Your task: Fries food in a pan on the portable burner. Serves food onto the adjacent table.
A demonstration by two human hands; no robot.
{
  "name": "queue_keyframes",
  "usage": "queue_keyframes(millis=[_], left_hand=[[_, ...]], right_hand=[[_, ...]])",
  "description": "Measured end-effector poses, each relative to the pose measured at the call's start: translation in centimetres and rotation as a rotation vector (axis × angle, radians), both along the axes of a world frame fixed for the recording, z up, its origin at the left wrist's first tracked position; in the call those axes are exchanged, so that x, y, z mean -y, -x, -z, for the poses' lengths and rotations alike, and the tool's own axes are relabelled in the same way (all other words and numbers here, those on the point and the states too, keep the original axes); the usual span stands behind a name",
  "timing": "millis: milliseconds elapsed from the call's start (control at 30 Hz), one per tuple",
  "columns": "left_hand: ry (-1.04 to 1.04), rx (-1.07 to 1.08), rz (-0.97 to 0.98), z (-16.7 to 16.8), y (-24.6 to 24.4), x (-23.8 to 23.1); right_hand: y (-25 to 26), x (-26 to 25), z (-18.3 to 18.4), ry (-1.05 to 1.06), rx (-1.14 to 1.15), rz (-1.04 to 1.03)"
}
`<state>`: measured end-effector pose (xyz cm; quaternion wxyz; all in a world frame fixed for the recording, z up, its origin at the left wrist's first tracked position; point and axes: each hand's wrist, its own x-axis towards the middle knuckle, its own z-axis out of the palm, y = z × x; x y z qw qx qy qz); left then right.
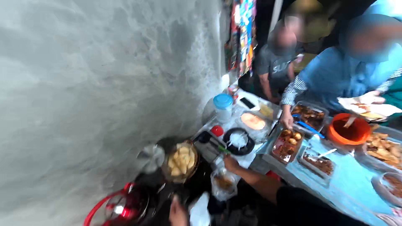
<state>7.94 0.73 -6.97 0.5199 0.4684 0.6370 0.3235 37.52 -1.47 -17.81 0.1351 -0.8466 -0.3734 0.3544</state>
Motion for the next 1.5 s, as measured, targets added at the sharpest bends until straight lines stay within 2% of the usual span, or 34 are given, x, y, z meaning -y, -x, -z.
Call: queue_keyframes(millis=[67,167,267,367,500,633,767,867,933,1033,1100,1167,1267,1333,1433,1500], left_hand=[[-0.012,0.045,0.01,-0.4,-2.4,0.1],[0.01,0.118,0.189,-0.9,-6.8,0.0],[0.046,0.098,0.347,0.3,-9.9,1.4],[0.134,0.058,0.445,1.8,-13.0,3.5],[0.25,0.03,0.54,5.2,-16.3,4.9],[0.339,-0.029,0.494,6.7,-19.7,3.6],[0.451,0.087,0.371,9.4,-22.5,2.5],[0.568,0.163,0.373,9.2,-23.0,3.1],[0.584,0.142,0.54,8.1,-22.1,4.9],[0.426,0.003,1.034,8.4,-19.3,9.0],[0.317,-0.097,1.292,9.4,-17.5,10.8],[0.277,-0.185,1.357,9.3,-15.7,11.0],[0.309,-0.332,1.261,8.2,-12.6,10.4],[0.322,-0.383,1.099,8.2,-9.8,10.7],[0.343,-0.344,0.64,8.8,-6.1,11.3],[0.292,-0.265,0.378,10.2,-5.1,10.6]], right_hand=[[0.7,-0.6,1.2,0.054,-0.055,-0.021],[-0.6,-1.8,3.0,0.011,-0.116,0.014],[-2.1,-1.9,5.3,-0.102,-0.258,0.039],[-3.8,0.1,6.7,-0.119,-0.254,-0.056],[-5.4,5.0,7.3,-0.061,-0.236,-0.094],[-7.8,10.0,8.2,-0.033,-0.297,-0.215],[-8.5,16.4,6.6,0.112,-0.329,-0.238],[-9.0,20.8,8.7,0.197,-0.342,-0.238],[-8.9,22.9,9.3,0.215,-0.365,-0.197],[-8.0,24.7,8.6,0.259,-0.385,-0.079],[-7.2,25.1,9.1,0.273,-0.399,-0.028],[-6.1,25.3,10.1,0.267,-0.415,-0.019],[-3.8,24.4,10.1,0.262,-0.427,-0.068],[-2.0,22.9,8.4,0.209,-0.415,-0.108],[0.9,19.4,4.9,0.008,-0.373,-0.035],[3.1,16.4,3.0,-0.174,-0.252,0.108]])
